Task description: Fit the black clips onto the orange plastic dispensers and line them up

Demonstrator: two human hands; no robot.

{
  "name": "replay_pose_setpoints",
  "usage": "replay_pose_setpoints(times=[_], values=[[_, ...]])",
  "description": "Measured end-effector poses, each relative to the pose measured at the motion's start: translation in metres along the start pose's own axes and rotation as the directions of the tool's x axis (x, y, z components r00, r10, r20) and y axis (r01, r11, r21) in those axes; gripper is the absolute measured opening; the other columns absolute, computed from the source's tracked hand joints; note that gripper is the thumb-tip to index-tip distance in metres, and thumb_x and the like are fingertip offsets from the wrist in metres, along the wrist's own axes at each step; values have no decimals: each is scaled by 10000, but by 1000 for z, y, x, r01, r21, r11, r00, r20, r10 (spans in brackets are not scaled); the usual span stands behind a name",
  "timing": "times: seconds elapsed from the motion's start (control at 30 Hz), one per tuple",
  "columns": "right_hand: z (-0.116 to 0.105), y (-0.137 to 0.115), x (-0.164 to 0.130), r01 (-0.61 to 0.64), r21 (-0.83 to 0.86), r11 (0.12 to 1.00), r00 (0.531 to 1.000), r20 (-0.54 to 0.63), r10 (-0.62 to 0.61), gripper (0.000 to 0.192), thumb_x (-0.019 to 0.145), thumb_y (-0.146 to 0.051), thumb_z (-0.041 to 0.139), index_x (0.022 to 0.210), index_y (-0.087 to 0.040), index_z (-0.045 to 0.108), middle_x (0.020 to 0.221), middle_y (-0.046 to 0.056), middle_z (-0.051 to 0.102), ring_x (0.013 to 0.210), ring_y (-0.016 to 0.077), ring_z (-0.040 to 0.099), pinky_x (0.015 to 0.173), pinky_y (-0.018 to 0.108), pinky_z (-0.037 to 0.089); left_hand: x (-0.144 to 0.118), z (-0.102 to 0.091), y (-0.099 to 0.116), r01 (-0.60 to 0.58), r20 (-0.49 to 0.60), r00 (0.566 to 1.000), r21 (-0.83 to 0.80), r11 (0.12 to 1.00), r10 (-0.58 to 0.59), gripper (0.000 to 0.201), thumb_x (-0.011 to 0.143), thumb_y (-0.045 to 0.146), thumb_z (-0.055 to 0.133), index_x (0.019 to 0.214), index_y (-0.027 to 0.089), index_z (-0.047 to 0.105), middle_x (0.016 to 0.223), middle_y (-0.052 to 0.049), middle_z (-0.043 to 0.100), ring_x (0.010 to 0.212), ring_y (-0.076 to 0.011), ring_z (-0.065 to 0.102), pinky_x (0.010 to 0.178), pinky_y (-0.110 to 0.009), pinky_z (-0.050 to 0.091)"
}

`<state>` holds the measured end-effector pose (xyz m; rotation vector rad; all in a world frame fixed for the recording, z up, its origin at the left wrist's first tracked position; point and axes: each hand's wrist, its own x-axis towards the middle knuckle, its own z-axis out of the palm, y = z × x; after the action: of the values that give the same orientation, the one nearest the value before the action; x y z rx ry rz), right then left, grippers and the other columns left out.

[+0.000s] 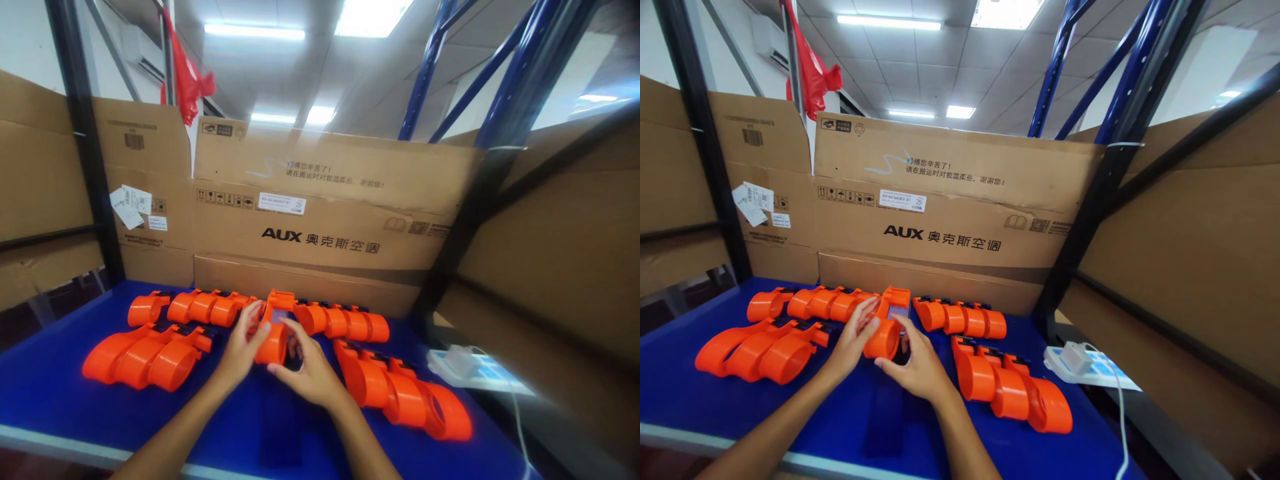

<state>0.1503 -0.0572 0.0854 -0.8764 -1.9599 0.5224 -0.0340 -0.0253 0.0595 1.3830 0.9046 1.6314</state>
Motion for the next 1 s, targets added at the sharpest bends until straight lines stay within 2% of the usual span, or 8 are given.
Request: replay_pose_setpoints(times=[0.1,0.2,0.37,0.43,0.6,0.7,0.87,1.0], values=[[-1,3,-1,35,-12,999,999,-13,-35,775,728,-366,797,1434,-263,495,1061,74,694,832,229,645,756,330,532,-26,-8,15,-132,205,975,247,960,82,777,704,371,818,1413,283,511,1452,-119,537,1345,-357,481,1120,-501,374],[2,1,-4,89,-10,996,993,75,-88,818,717,-362,795,1459,-264,465,1157,91,680,875,241,652,789,337,535,-41,-21,26,-200,330,942,399,895,64,809,688,364,824,1430,321,505,1488,-93,504,1376,-376,436,1158,-552,308],[4,-6,-7,133,8,991,976,175,-132,799,742,-343,762,1475,-268,454,1160,87,685,926,245,652,841,351,522,-45,-50,30,-285,458,888,465,838,48,852,700,356,812,1469,369,445,1488,-67,508,1348,-369,473,1134,-545,360],[2,-7,-6,120,14,993,976,180,-120,697,792,-335,719,1448,-278,491,1097,64,705,858,215,645,793,326,518,-48,-64,31,-316,458,889,563,764,30,857,706,376,803,1477,383,428,1481,-62,517,1328,-368,494,1112,-534,386],[-7,0,-2,20,22,1000,999,43,-21,424,913,-341,604,1328,-251,597,855,19,711,650,151,571,632,268,472,-50,-99,40,-388,436,900,827,408,-28,795,698,531,768,1430,379,499,1386,-88,601,1264,-423,513,1089,-592,315],[-9,5,-2,-15,54,998,999,-37,17,374,921,-371,600,1268,-235,635,791,17,696,625,152,574,597,264,469,-43,-114,46,-453,485,872,847,280,-57,768,685,594,744,1386,346,555,1315,-117,643,1225,-437,525,1076,-602,278],[-9,9,-2,-27,70,997,989,-143,37,322,931,-384,587,1196,-216,661,734,20,676,628,166,604,599,273,480,-30,-128,46,-521,554,825,822,232,-111,762,668,652,719,1346,326,597,1282,-112,664,1217,-428,536,1079,-578,262],[-11,10,-2,-4,91,996,973,-229,24,291,957,-388,544,1150,-206,663,696,14,660,621,168,618,600,275,481,-23,-144,47,-536,571,811,813,228,-129,871,651,705,704,1424,351,516,1364,-88,622,1260,-414,517,1079,-545,300]])
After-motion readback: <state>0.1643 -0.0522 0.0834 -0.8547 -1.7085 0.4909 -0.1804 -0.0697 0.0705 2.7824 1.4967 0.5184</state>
